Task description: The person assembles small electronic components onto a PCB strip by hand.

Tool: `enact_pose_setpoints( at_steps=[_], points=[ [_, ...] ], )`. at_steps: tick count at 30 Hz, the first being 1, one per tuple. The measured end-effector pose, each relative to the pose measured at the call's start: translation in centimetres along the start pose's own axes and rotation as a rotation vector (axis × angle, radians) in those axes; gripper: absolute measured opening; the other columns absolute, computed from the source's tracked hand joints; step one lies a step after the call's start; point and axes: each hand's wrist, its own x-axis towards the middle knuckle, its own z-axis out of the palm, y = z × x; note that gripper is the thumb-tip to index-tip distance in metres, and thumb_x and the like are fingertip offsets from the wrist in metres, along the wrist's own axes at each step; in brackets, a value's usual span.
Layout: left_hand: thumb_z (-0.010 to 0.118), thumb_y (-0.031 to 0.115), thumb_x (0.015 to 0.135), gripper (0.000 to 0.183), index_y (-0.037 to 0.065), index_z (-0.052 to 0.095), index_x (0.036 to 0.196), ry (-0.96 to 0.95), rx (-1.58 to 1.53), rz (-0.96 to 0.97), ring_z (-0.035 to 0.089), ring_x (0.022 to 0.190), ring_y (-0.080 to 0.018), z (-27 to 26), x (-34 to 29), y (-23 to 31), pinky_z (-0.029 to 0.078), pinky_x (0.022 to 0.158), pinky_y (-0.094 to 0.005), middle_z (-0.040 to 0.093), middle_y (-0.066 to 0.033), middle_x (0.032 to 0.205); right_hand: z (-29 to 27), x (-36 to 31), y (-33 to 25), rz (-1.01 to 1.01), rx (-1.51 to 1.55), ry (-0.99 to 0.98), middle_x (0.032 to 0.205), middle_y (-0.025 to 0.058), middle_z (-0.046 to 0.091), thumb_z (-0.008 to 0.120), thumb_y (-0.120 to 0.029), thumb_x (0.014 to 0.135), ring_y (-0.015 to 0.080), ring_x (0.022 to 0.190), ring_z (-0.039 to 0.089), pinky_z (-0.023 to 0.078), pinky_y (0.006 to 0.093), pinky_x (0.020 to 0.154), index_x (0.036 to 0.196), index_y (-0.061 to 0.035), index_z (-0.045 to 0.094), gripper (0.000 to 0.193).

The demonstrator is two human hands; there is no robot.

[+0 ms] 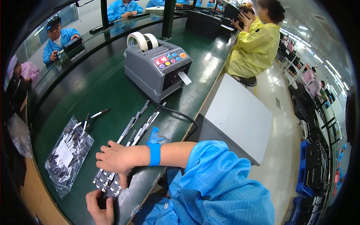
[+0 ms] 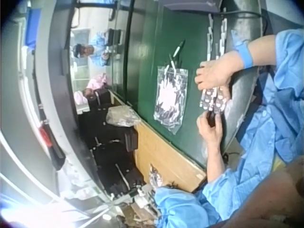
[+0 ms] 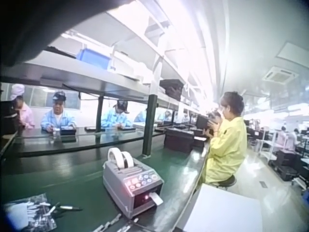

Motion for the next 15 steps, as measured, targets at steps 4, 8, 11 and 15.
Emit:
enact_pose_setpoints(
  at_steps=[4, 8, 11, 15],
  points=[
    [0.060, 0.012, 0.052, 0.053, 0.000, 0.040, 0.100, -0.101, 0.180, 0.079, 0.038, 0.087, -0.0295, 0.3, -0.1, 0.3, 0.032, 0.076, -0.0339, 0.037, -0.0159, 0.094, 0.1, 0.3, -0.2, 0.011, -0.072, 0.006, 0.089, 0.0087, 0.041, 0.070, -0.042, 0.035, 0.0232, 0.087, 0.037, 0.029, 0.0338, 0.069, 0.089, 0.0003, 0.045, 0.073],
    [0.061, 0.012, 0.051, 0.057, 0.000, 0.039, 0.102, -0.115, 0.231, 0.046, 0.037, 0.090, -0.0305, 0.4, -0.1, 0.5, 0.031, 0.077, -0.0351, 0.036, -0.0168, 0.097, 0.1, 0.8, -0.1, 0.016, -0.058, -0.047, 0.097, 0.0109, 0.041, 0.069, -0.047, 0.033, 0.0253, 0.093, 0.036, 0.030, 0.0386, 0.074, 0.092, 0.0006, 0.045, 0.080],
    [0.061, 0.012, 0.051, 0.058, 0.000, 0.038, 0.103, -0.116, 0.254, 0.049, 0.037, 0.090, -0.0308, 0.3, 0.0, 0.7, 0.031, 0.078, -0.0354, 0.036, -0.0168, 0.098, 0.0, 1.1, -0.1, 0.002, -0.061, -0.054, 0.096, 0.0115, 0.041, 0.069, -0.047, 0.032, 0.0258, 0.093, 0.036, 0.030, 0.0393, 0.074, 0.092, 0.0015, 0.045, 0.081],
    [0.062, 0.013, 0.051, 0.062, 0.001, 0.036, 0.106, -0.135, 0.253, 0.044, 0.036, 0.091, -0.0307, 0.2, 0.0, 0.4, 0.030, 0.078, -0.0366, 0.035, -0.0167, 0.099, 0.3, 1.3, -0.3, -0.053, -0.094, -0.081, 0.096, 0.0130, 0.041, 0.068, -0.050, 0.032, 0.0274, 0.094, 0.034, 0.028, 0.0416, 0.074, 0.097, 0.0034, 0.041, 0.088]
  ],
)
